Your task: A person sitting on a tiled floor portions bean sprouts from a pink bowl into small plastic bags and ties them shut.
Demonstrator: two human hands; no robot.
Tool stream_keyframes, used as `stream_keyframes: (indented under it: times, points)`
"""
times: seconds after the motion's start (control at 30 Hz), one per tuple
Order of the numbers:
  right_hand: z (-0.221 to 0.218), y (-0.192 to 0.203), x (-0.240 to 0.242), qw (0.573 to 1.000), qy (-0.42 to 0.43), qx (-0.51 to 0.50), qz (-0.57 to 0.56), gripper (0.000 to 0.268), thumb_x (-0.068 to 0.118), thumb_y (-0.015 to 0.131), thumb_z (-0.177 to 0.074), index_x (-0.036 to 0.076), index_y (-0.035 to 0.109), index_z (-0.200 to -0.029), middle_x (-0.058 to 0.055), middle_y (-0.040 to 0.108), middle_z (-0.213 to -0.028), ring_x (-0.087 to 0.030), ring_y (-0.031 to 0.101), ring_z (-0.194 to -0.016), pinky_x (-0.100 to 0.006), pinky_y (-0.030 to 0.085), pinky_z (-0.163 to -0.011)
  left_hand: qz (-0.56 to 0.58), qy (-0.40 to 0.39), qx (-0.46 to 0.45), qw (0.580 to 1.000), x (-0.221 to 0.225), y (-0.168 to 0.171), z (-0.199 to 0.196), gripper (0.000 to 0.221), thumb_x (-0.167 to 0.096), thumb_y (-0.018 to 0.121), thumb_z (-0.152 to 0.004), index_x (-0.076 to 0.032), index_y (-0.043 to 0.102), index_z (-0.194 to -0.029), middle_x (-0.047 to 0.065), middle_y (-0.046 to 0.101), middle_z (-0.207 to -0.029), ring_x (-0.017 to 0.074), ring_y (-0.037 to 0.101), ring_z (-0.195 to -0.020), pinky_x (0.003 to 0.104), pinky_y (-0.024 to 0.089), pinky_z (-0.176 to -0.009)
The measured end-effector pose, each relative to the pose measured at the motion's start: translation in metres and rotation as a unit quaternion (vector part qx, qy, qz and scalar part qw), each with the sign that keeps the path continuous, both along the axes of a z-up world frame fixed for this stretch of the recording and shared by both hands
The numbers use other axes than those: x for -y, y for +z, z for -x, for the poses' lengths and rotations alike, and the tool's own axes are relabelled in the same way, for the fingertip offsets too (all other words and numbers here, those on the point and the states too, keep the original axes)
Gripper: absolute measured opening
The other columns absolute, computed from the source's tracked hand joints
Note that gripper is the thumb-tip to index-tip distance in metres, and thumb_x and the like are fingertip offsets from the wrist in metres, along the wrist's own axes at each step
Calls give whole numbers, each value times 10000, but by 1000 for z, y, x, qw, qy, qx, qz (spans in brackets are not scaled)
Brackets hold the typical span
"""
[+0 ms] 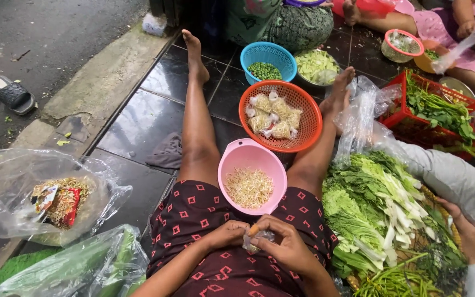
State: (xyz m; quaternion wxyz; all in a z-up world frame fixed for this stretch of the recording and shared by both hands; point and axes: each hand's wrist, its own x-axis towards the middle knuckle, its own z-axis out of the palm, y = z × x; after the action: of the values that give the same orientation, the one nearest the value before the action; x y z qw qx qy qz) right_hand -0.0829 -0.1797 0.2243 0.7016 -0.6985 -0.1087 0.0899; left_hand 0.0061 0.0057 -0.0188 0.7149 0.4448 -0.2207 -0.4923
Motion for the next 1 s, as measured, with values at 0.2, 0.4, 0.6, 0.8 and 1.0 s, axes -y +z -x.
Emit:
stream_keyframes:
  times: [0.2,0.4,0.6,0.8,1.0]
  points:
    - [-15,-16,-11,995,-38,48,-85,358,85,679,-932,139,649,-1285,-80,615,-1238,-252,576,-1146,-452,531,-1046,-12,45,104,993,-1,-12,-3,47,-101,640,-919,-108,643,-873,-19,630,-768,82,564,-644,225,474,-594]
    - [-38,-104,21,984,-1,-119,129,760,-69,484,-830,105,363,-1560,-210,429,-1573,-299,633,-1222,-271,605,-856,7,11,107,994,1,-68,-24,212,-22,524,-986,-157,570,-829,-62,514,-744,41,436,-659,184,390,-636]
    - [-20,-135,42,975,98,-192,56,806,287,710,-894,131,324,-1585,-222,502,-1492,-323,574,-1297,-397,528,-1061,-99,54,9,994,-15,14,-11,236,-173,482,-1015,-176,501,-780,11,589,-851,138,575,-790,204,493,-755]
    - [-3,-128,35,976,22,-200,-78,693,3,788,-785,20,510,-1419,-137,652,-1260,-199,657,-1058,-295,579,-929,34,130,-189,973,-17,41,-3,163,-61,622,-900,-115,569,-755,43,637,-833,122,580,-700,208,473,-578]
    - [-4,-196,41,910,-210,-211,-289,581,113,702,-924,138,527,-1477,-166,614,-1337,-319,710,-1099,-468,639,-869,26,162,-149,975,-9,19,1,157,-126,438,-1039,-87,548,-1144,-106,159,-529,37,152,-405,148,176,-423]
